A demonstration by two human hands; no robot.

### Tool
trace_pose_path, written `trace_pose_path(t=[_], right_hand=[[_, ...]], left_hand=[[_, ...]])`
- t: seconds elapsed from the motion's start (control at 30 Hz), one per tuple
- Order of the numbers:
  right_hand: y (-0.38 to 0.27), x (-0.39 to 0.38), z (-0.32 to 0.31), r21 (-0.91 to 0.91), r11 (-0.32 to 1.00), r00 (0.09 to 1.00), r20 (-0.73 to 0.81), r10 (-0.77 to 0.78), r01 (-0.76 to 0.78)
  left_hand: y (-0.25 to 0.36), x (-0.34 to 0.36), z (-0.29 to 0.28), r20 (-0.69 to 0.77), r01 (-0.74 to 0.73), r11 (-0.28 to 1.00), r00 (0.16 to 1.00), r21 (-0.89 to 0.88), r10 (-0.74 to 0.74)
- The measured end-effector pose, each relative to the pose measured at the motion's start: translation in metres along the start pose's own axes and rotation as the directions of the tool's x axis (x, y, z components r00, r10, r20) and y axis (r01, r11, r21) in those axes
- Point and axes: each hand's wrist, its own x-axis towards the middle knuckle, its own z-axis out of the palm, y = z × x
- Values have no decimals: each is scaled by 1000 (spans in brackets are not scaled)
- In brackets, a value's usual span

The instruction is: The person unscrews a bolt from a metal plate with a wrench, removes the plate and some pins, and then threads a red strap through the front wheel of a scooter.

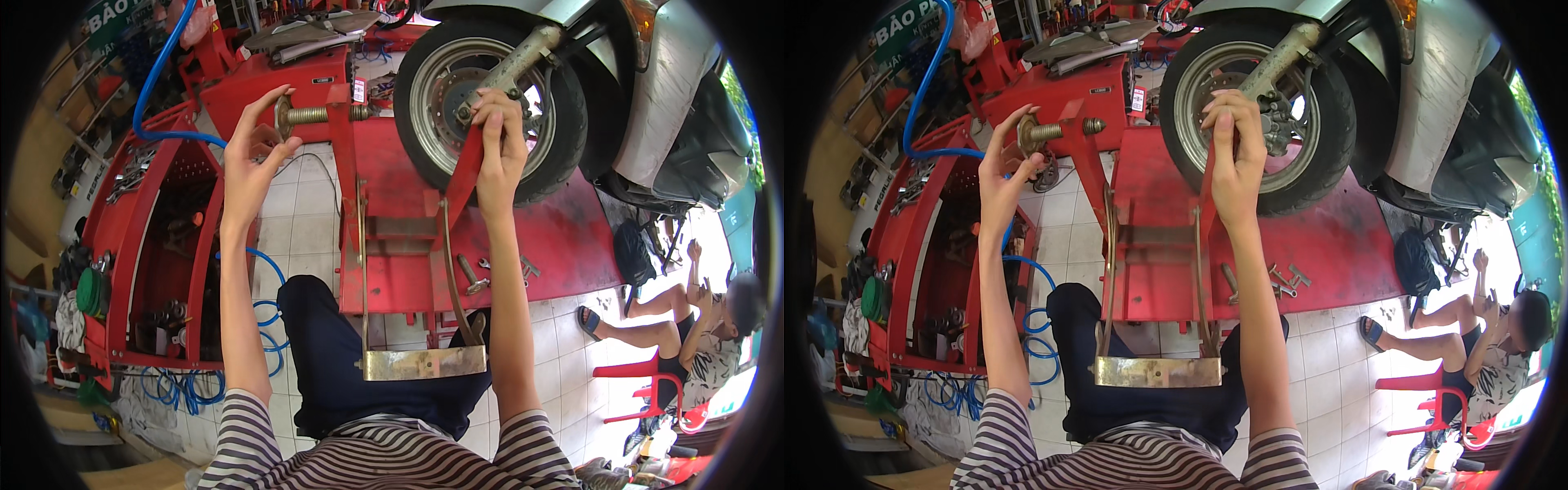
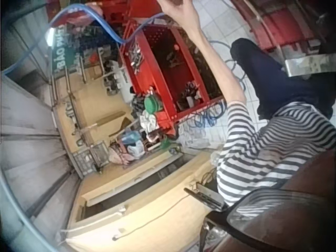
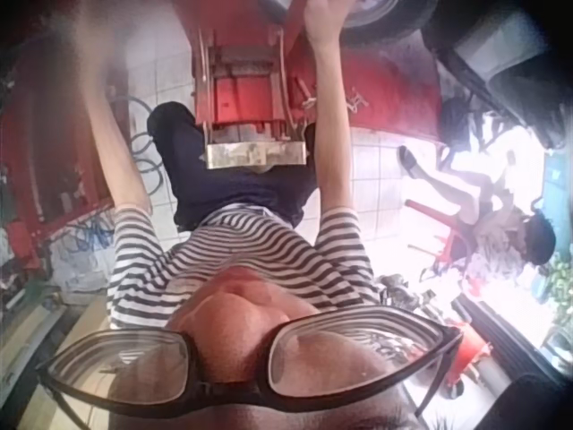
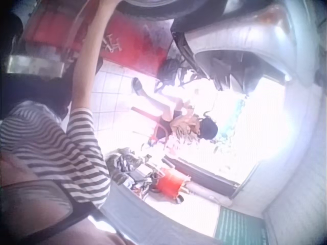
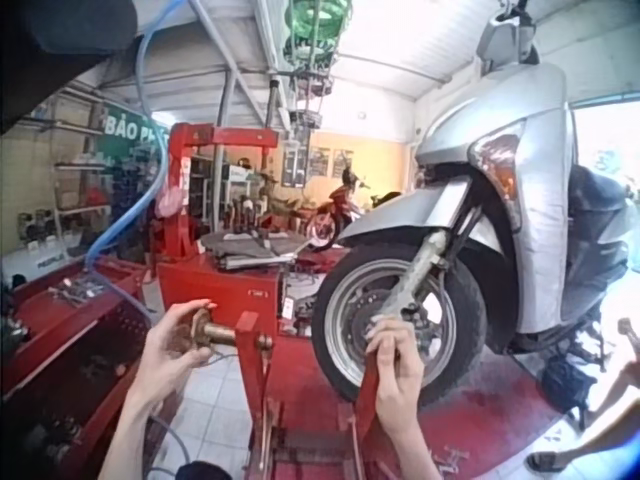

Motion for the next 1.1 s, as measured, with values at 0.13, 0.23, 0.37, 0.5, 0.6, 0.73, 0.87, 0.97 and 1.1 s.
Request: trace_pose_path(t=[0.13, 0.23, 0.37, 0.5, 0.6, 0.73, 0.87, 0.97, 1.1], right_hand=[[-2, 0, -1, -4, 1000, 1000, -11, 21, -21], [-2, 0, 1, -6, 1000, 1000, -10, 30, -30], [-2, -1, 0, -4, 1000, 1000, -5, 19, -19], [2, -1, -2, -4, 1000, 1000, -11, 19, -19], [0, -1, 1, -12, 1000, 1000, -9, 7, -7], [-1, -1, 0, -19, 1000, 1000, -3, 12, -12], [-1, -1, -1, -17, 1000, 1000, -2, 12, -12], [0, -1, 1, 12, 1000, 1000, 0, 12, -12], [1, -2, -1, -7, 1000, 1000, 0, 8, -8]], left_hand=[[-9, 8, -23, 128, 367, 920, 928, -138, -350], [-2, 1, -8, -42, 233, 953, 968, -191, -246], [5, -2, -9, -15, 80, 991, 997, -110, -82], [-1, 6, -24, 117, 251, 967, 962, -33, -245], [-2, 8, -27, 132, 381, 920, 921, -97, -367], [11, 0, 1, -13, 16, 947, 1000, -322, -22], [1, 4, -8, 94, 103, 972, 992, -210, -85], [-29, 15, -36, 253, 379, 908, 909, -180, -330], [-7, -1, -5, -9, 211, 947, 976, -241, -219]])
